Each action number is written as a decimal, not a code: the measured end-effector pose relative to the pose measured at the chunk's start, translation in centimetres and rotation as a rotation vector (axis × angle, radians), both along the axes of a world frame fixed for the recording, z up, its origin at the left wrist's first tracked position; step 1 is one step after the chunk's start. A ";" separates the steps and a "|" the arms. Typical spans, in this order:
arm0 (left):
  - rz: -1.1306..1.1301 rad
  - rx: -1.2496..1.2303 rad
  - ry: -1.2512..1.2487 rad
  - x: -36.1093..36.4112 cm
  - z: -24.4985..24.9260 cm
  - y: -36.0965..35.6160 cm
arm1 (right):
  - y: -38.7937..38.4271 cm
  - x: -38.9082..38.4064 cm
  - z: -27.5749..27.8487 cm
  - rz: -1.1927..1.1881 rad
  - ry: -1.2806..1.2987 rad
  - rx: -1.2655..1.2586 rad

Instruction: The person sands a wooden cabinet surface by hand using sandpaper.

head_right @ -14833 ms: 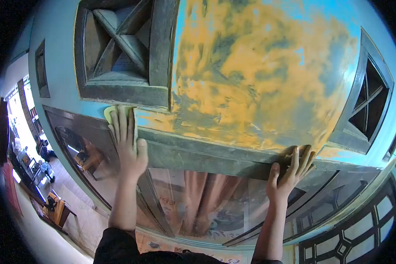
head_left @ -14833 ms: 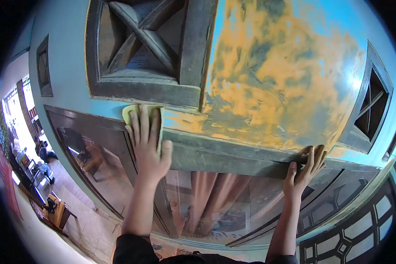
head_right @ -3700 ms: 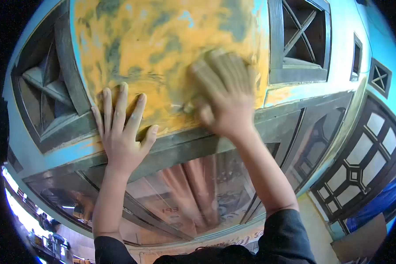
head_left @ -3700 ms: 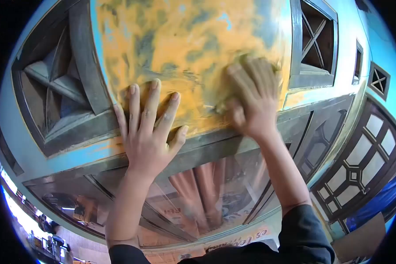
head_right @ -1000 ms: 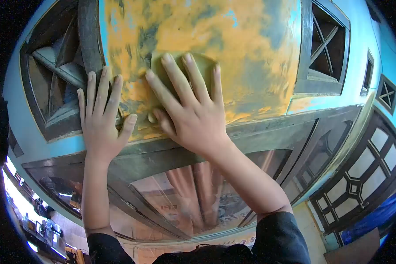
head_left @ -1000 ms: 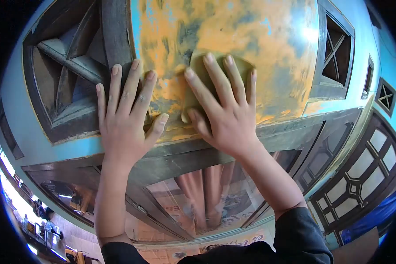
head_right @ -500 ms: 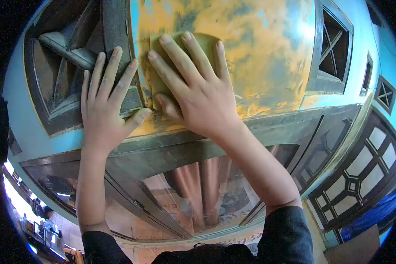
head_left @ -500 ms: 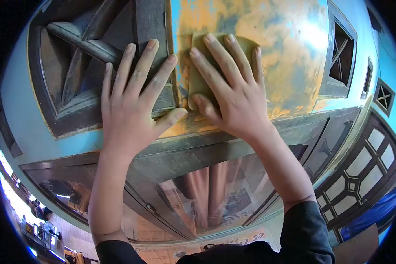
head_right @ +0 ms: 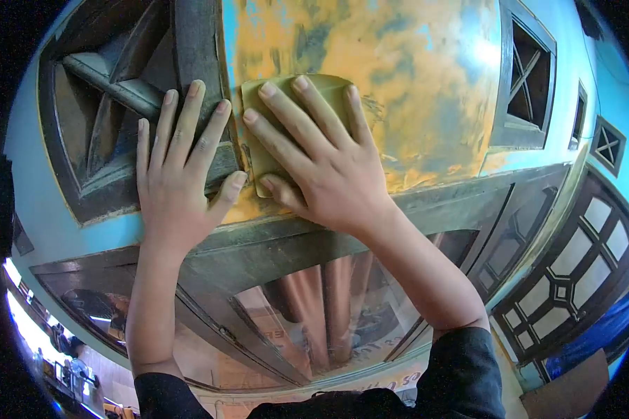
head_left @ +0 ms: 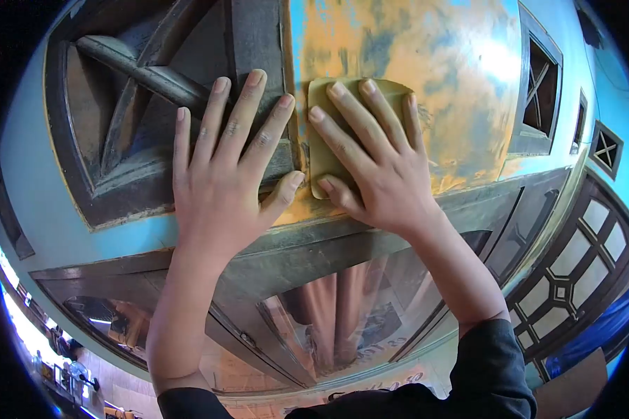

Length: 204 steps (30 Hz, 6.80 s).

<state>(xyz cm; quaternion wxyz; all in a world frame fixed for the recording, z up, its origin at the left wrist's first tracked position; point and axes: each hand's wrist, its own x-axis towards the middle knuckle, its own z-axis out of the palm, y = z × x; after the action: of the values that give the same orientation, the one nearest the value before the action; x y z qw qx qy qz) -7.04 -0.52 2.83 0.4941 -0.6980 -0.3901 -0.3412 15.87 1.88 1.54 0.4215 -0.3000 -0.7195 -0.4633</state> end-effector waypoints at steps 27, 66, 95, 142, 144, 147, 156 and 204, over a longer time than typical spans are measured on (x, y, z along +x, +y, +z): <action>0.070 -0.023 -0.030 0.4 -0.5 0.0 | -0.2 -0.2 -0.5 -0.023 0.029 -0.038; 0.079 0.021 0.109 17.4 0.8 1.7 | 1.3 19.8 -0.5 0.014 0.053 -0.041; -0.468 -0.074 -0.067 27.7 -0.2 2.8 | 3.2 23.5 1.1 0.837 0.334 0.046; -0.044 0.042 0.024 36.8 0.6 4.3 | 4.0 31.8 -2.0 0.070 0.384 0.105; -0.042 0.071 0.014 37.0 2.1 4.6 | 4.1 31.7 -1.9 0.069 0.374 0.113; -0.024 0.054 0.014 37.1 1.0 4.3 | 3.9 31.6 -1.9 0.077 0.386 0.100; -0.013 0.058 0.009 36.9 0.4 4.4 | 3.7 31.6 -2.0 0.069 0.394 0.100; -0.048 0.322 0.104 36.1 12.3 6.3 | 4.8 31.1 6.4 0.044 0.377 0.238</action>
<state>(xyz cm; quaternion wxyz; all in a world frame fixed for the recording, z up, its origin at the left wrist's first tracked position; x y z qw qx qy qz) 29.05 5.80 15.12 0.6108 -0.6356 -0.2878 -0.3743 46.95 6.71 7.95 0.5907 -0.3138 -0.5748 -0.4714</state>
